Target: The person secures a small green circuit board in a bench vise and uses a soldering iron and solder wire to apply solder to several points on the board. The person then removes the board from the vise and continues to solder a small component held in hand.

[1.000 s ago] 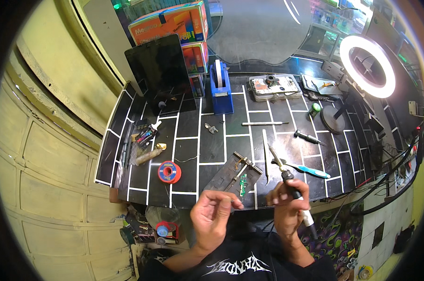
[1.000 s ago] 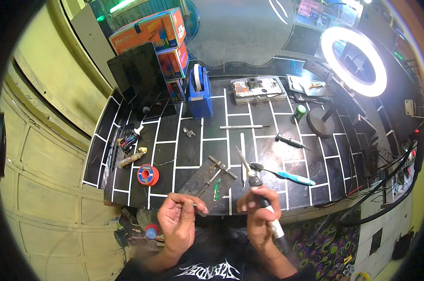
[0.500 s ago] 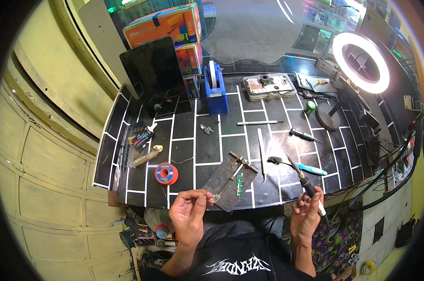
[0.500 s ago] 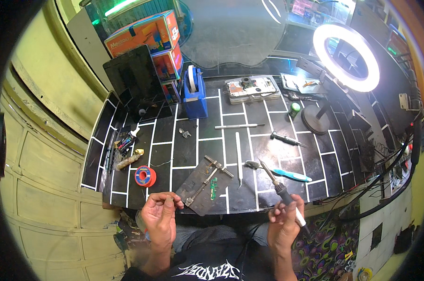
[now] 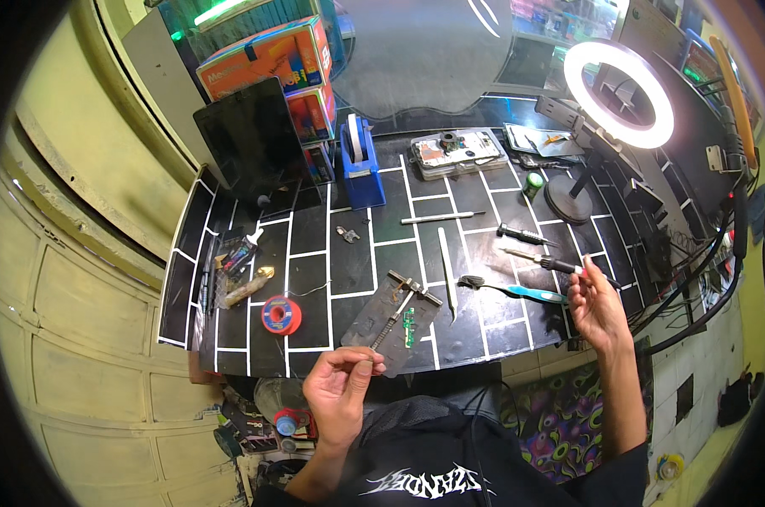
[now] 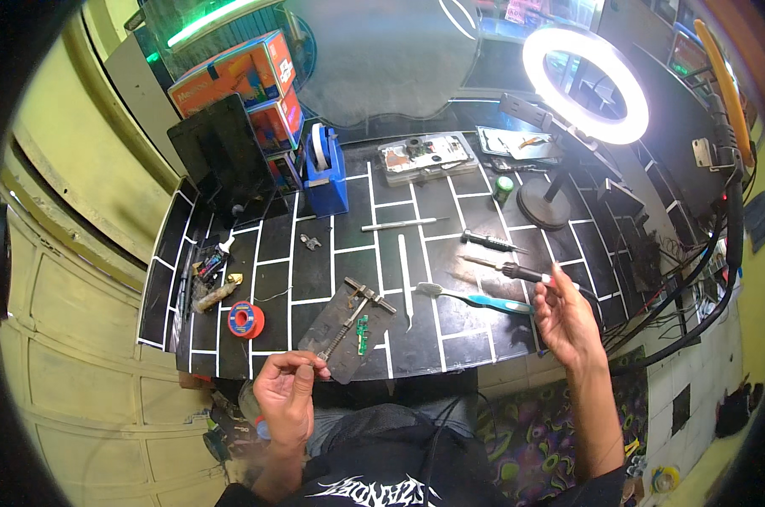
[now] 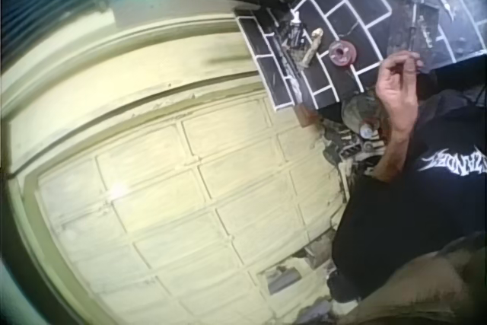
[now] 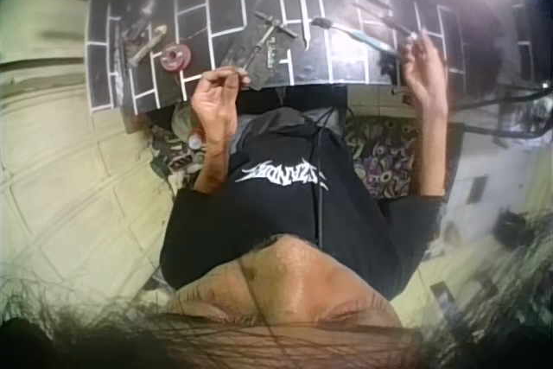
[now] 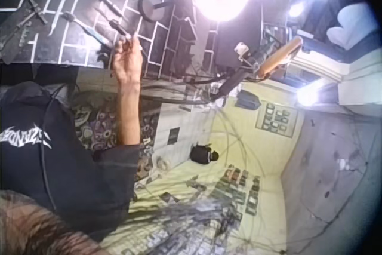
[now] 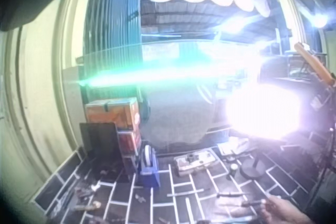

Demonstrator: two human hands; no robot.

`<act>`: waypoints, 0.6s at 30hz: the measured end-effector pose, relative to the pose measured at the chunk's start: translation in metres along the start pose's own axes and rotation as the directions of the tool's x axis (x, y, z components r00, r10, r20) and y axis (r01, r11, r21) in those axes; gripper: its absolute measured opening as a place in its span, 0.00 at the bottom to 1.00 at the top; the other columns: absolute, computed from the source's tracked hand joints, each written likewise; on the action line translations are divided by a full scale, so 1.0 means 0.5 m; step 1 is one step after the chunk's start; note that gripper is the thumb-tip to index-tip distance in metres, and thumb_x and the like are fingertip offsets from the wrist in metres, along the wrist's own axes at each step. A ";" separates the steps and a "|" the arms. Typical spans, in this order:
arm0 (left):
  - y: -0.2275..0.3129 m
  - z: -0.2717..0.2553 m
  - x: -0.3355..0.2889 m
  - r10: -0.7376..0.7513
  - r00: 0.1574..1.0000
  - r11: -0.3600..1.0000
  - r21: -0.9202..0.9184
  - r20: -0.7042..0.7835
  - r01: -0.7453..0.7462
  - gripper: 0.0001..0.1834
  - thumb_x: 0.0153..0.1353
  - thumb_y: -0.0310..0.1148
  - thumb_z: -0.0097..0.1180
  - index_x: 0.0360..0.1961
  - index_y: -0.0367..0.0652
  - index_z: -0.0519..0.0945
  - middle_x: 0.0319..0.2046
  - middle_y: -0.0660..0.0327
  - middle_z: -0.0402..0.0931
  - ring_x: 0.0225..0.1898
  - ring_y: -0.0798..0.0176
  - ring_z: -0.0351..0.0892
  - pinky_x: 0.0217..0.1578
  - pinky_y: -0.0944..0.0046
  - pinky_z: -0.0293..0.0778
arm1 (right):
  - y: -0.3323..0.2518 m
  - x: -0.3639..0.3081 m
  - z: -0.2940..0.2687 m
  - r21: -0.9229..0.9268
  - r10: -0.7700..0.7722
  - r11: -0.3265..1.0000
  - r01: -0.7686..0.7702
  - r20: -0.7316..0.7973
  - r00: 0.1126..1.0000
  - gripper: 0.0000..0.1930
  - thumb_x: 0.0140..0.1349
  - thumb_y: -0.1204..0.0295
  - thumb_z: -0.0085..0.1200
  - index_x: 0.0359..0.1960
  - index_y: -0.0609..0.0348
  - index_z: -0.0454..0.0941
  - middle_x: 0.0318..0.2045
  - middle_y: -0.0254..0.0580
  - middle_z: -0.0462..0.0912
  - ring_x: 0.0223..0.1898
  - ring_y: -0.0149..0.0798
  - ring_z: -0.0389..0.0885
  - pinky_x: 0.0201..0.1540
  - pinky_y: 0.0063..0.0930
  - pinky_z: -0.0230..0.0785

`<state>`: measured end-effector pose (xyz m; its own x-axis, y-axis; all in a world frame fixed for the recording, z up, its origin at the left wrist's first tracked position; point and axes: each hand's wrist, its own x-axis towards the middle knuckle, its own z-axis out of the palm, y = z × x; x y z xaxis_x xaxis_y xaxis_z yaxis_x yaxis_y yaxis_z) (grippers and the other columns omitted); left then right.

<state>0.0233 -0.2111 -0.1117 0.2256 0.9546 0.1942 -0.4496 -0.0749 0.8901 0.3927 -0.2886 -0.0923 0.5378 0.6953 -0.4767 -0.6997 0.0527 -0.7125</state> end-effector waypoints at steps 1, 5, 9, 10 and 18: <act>0.001 0.006 -0.002 0.011 1.000 1.000 0.002 0.019 -0.011 0.05 0.67 0.19 0.57 0.42 0.32 0.76 0.41 0.49 0.81 0.41 0.62 0.82 0.46 0.63 0.81 | -0.008 0.024 -0.008 0.020 0.090 0.996 -0.090 0.024 0.996 0.14 0.69 0.59 0.59 0.33 0.56 0.76 0.27 0.37 0.82 0.23 0.28 0.83 0.24 0.15 0.79; 0.002 0.017 -0.009 0.039 0.997 0.999 0.024 0.068 -0.040 0.05 0.66 0.17 0.57 0.42 0.32 0.75 0.41 0.48 0.80 0.41 0.62 0.82 0.46 0.62 0.81 | -0.028 0.054 0.006 -0.046 0.218 0.975 -0.218 0.000 0.976 0.19 0.67 0.56 0.60 0.37 0.63 0.76 0.26 0.44 0.83 0.24 0.32 0.86 0.24 0.16 0.83; -0.006 0.018 -0.019 0.043 0.994 0.998 0.047 0.100 -0.048 0.05 0.66 0.17 0.56 0.42 0.32 0.75 0.41 0.47 0.80 0.41 0.61 0.82 0.46 0.62 0.81 | -0.038 0.043 0.003 -0.196 0.276 0.943 -0.269 0.012 0.961 0.30 0.66 0.49 0.58 0.48 0.70 0.71 0.36 0.49 0.79 0.27 0.30 0.84 0.24 0.14 0.83; -0.009 0.019 -0.020 0.039 0.993 0.998 0.052 0.109 -0.045 0.06 0.66 0.17 0.57 0.42 0.32 0.76 0.41 0.47 0.80 0.41 0.61 0.82 0.46 0.62 0.81 | -0.041 0.034 0.001 -0.223 0.290 0.934 -0.280 0.017 0.957 0.34 0.65 0.47 0.58 0.51 0.72 0.69 0.39 0.50 0.78 0.28 0.30 0.83 0.25 0.14 0.84; -0.022 0.081 -0.029 -0.002 0.977 0.999 0.035 0.214 -0.005 0.06 0.65 0.16 0.57 0.41 0.33 0.75 0.39 0.49 0.80 0.40 0.61 0.81 0.43 0.62 0.81 | -0.048 -0.028 -0.037 -0.024 0.217 0.976 -0.216 0.157 0.964 0.26 0.70 0.53 0.56 0.49 0.70 0.72 0.36 0.49 0.81 0.32 0.37 0.82 0.33 0.22 0.80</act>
<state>0.0602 -0.2358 -0.1077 0.4063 0.8710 0.2761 -0.4204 -0.0901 0.9029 0.4108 -0.3127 -0.0779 0.2930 0.7936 -0.5332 -0.7878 -0.1157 -0.6050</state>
